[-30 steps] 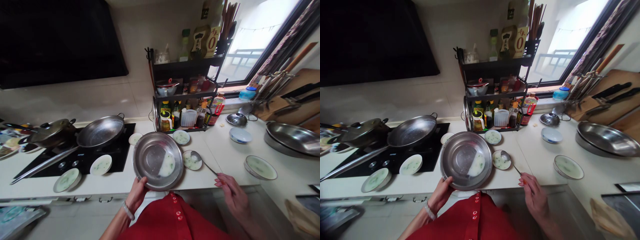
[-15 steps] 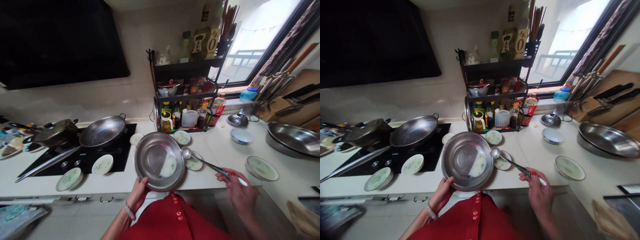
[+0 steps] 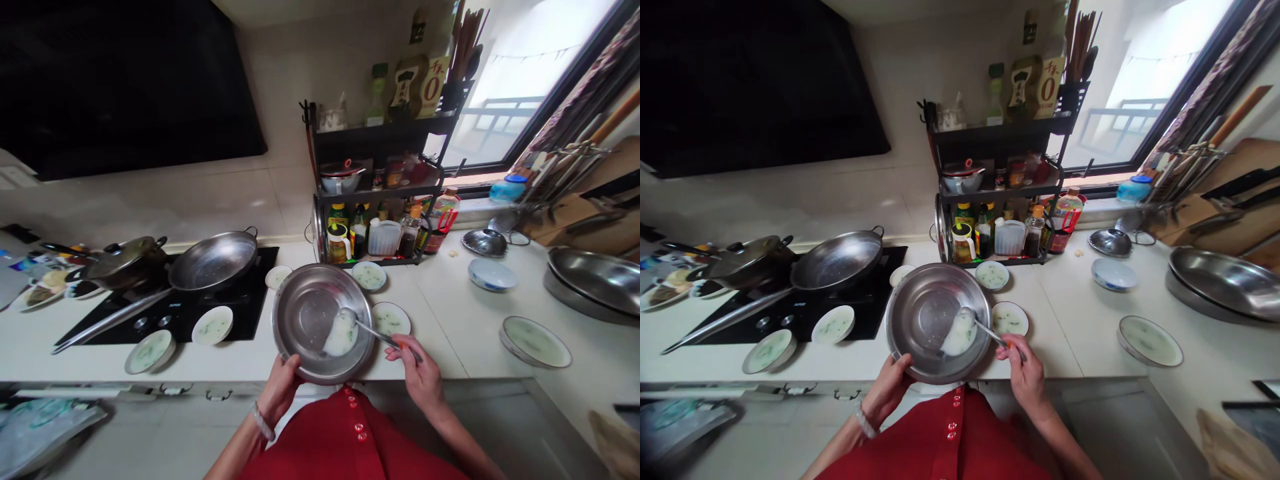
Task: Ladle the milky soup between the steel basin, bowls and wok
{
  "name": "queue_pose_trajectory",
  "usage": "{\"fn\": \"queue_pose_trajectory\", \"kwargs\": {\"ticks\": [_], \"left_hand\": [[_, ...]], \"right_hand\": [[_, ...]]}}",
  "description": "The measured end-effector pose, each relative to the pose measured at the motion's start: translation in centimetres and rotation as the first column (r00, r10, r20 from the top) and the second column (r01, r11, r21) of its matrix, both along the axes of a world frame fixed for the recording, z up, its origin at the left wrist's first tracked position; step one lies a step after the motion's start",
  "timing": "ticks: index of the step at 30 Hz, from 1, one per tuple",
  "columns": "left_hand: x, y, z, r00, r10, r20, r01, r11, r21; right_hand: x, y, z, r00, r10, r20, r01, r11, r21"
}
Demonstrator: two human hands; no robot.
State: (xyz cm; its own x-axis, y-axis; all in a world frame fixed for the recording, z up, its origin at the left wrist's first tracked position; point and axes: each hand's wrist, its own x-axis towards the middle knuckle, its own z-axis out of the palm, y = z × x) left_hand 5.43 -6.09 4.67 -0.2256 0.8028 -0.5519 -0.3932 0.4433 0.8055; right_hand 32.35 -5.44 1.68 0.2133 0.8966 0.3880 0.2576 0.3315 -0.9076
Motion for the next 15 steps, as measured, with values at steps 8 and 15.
{"fn": "queue_pose_trajectory", "kwargs": {"ticks": [8, 15], "left_hand": [[-0.28, -0.01, -0.23, 1.000, 0.008, 0.016, -0.008, 1.000, 0.009], [-0.24, 0.01, -0.33, 1.000, 0.002, 0.017, -0.003, 1.000, 0.005]], "right_hand": [[0.28, 0.53, 0.12, 0.919, -0.188, -0.346, 0.097, 0.959, -0.265], [0.43, 0.38, 0.09, 0.895, -0.195, -0.401, 0.087, 0.959, -0.271]]}}
